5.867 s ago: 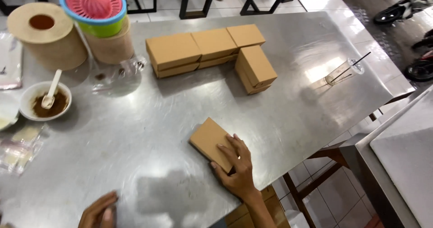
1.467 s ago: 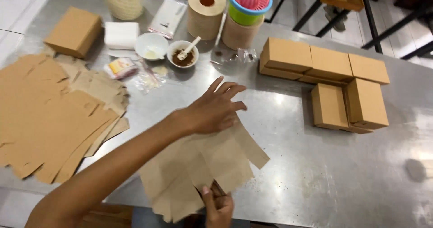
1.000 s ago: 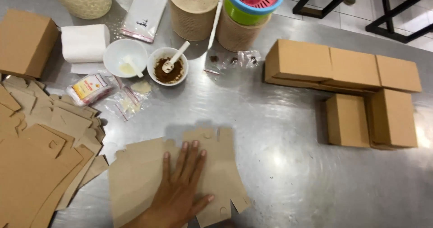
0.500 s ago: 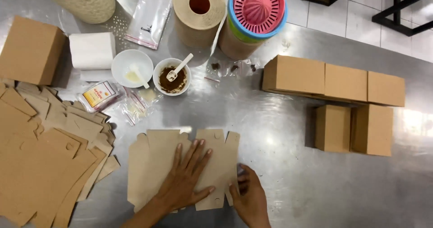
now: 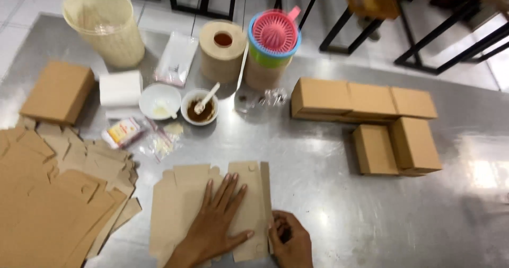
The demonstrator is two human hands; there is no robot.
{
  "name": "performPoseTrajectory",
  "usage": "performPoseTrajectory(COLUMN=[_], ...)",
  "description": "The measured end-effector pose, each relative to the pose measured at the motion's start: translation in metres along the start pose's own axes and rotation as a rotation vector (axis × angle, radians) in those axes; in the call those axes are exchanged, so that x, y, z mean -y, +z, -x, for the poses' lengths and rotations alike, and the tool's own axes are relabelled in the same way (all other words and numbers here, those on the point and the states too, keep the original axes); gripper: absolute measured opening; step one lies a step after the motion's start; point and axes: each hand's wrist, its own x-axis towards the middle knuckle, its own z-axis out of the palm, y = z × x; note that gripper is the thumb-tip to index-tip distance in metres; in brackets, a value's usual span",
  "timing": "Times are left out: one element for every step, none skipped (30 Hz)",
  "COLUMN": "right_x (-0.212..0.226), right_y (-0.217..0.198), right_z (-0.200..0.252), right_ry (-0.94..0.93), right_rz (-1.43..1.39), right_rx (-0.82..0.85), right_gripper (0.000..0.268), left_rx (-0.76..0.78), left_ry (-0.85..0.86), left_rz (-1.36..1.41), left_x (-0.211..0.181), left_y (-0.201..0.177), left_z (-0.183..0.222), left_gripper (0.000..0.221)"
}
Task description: The person folds a flat cardboard sheet into a small box, inserts a plastic-wrapped item, closes the box, and places it on a stack. The person then picks up another flat cardboard sheet and begins folding it.
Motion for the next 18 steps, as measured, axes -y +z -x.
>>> performPoseTrajectory(right_x=[-0.003,-0.002,-0.003,-0.004,0.005,0.012,0.019,0.019,0.019,0.015,-0.005,-0.023,-0.040,-0.038,-0.036,-0.038,-0.043,-0.044], right_y=[0.001,0.002,0.003,0.006,0.007,0.005,0.003,0.006,0.008,0.009,0.011,0.014,0.016,0.016,0.015,0.014,0.013,0.012], right_z=[0.001,0.003,0.004,0.007,0.006,0.010,0.014,0.012,0.010,0.011,0.005,-0.004,-0.015,-0.017,-0.019,-0.012,-0.008,-0.010], right_ry=[0.000,-0.014,-0.002,0.013,0.003,0.036,0.069,0.055,0.091,0.136,0.130,-0.015,-0.161,-0.170,-0.299,-0.408,-0.398,-0.481], right_rz=[0.030,0.022,0.034,0.045,0.038,0.106,0.174,0.168,0.180,0.197,0.196,0.242,0.288,0.288,0.319,0.349,0.349,0.318], right_rx=[0.009,-0.007,0.015,0.043,0.033,0.082,0.131,0.118,0.131,0.147,0.136,0.214,0.289,0.284,0.249,0.218,0.218,0.222], right_gripper=[0.026,0.026,0.025,0.023,0.023,0.023,0.023,0.023,0.024,0.030,0.030,0.032,0.036,0.036,0.033,0.032,0.032,0.033], left_rx=[-0.012,-0.030,-0.025,-0.012,-0.024,-0.036,-0.048,-0.066,-0.070,-0.070,-0.081,-0.121,-0.162,-0.171,-0.175,-0.165,-0.160,-0.230], left_ry=[0.011,0.021,0.029,0.033,0.040,0.048,0.055,0.061,0.064,0.067,0.072,0.060,0.050,0.050,0.019,-0.008,-0.004,-0.009], left_rz=[-0.049,-0.058,-0.108,-0.158,-0.167,-0.165,-0.163,-0.173,-0.127,-0.072,-0.074,-0.039,-0.005,-0.011,-0.037,-0.049,-0.041,-0.046], left_x=[0.000,0.000,0.001,0.001,0.007,0.007,0.007,0.010,0.013,0.011,0.009,0.009,0.010,0.010,0.009,0.004,0.000,0.001], left_y=[-0.001,-0.002,-0.001,-0.001,0.000,0.000,0.001,0.008,0.016,0.024,0.038,0.054,0.069,0.067,0.066,0.062,0.065,0.070], left_z=[0.000,0.001,0.002,0.008,0.007,0.009,0.011,0.013,0.016,0.021,0.026,0.028,0.029,0.024,0.019,0.021,0.025,0.024], left_gripper=[0.130,0.130,0.137,0.145,0.145,0.150,0.155,0.155,0.153,0.150,0.150,0.126,0.103,0.103,0.120,0.137,0.137,0.097])
